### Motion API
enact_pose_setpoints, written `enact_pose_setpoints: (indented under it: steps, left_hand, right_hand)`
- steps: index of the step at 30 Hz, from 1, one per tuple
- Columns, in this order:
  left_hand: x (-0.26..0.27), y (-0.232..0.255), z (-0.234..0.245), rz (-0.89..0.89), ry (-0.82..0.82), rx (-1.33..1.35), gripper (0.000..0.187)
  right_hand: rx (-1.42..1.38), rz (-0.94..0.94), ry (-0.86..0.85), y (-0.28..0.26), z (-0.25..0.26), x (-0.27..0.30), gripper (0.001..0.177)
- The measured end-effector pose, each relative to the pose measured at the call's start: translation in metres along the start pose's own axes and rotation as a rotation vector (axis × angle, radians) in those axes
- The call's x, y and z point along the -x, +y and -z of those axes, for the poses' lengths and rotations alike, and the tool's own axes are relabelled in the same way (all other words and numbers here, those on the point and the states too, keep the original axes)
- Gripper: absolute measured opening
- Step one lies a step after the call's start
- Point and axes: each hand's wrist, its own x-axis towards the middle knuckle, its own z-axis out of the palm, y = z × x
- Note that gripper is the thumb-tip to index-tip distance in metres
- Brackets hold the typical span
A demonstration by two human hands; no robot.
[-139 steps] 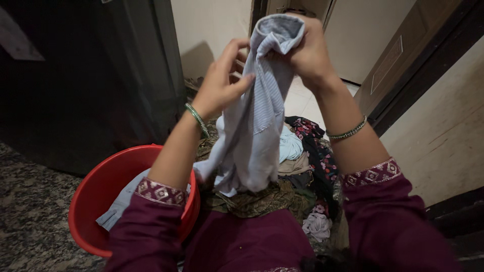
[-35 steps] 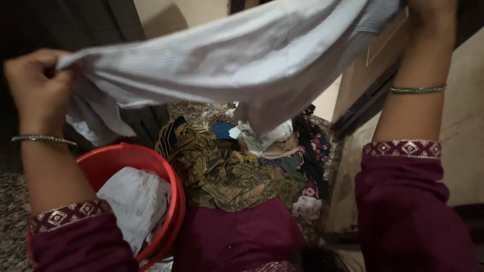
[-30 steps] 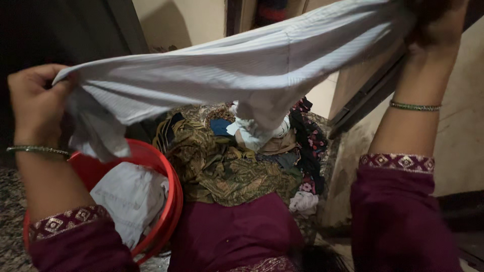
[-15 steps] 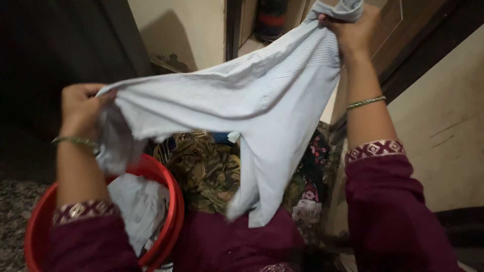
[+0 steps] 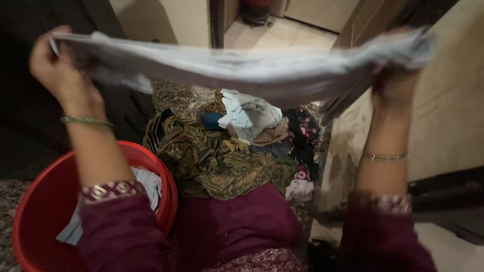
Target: The person folds various garments including shirts, pants, and jeans one by one and places them into a red plastic bucket. The person handles each item individually, smoothing and folding them before stacking them in the container.
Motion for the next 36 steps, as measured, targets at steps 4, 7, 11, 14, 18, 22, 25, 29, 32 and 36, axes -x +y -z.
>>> enact_pose_setpoints:
  steps: [4,7,11,14,18,22,25,29,32,36]
  left_hand:
    - [0.094,-0.040,0.012,0.050,0.267,-0.158,0.013]
    - [0.161,-0.064,0.017,0.010,0.352,-0.277,0.013]
    - [0.216,-0.067,0.014,-0.009,0.255,-0.522,0.017]
    - [0.226,-0.059,0.000,-0.113,0.121,-0.712,0.016]
    - [0.214,-0.068,-0.035,-0.324,-0.082,-0.814,0.008]
    - [0.202,-0.125,-0.106,-0.360,-0.334,-0.896,0.029]
    - [0.223,-0.188,-0.170,-0.197,-0.680,-0.993,0.031]
    - [0.283,-0.260,-0.207,-0.243,-1.167,-1.152,0.078]
    - [0.345,-0.284,-0.178,0.230,-1.680,-1.326,0.123]
    - [0.408,-0.288,-0.100,0.371,-1.927,-1.282,0.084]
  right_hand:
    - [0.536,-0.529,-0.471,0.019,-0.020,0.148,0.028]
    - [0.329,-0.914,-0.656,0.044,-0.042,0.246,0.039]
    - [0.217,-1.519,-0.571,0.065,-0.051,0.336,0.021]
    - [0.238,-1.257,-0.559,0.093,-0.053,0.345,0.021]
    - [0.308,-0.963,-0.670,0.123,-0.100,0.338,0.034]
    - [0.404,-1.142,-1.038,0.117,-0.139,0.338,0.036]
    - [0.255,-1.178,-0.887,0.115,-0.136,0.335,0.035]
    - [0.167,-1.233,-0.869,0.119,-0.121,0.332,0.028]
    - [0.230,-1.249,-0.798,0.117,-0.109,0.334,0.022]
    - [0.615,-1.251,-0.545,0.106,-0.088,0.341,0.026]
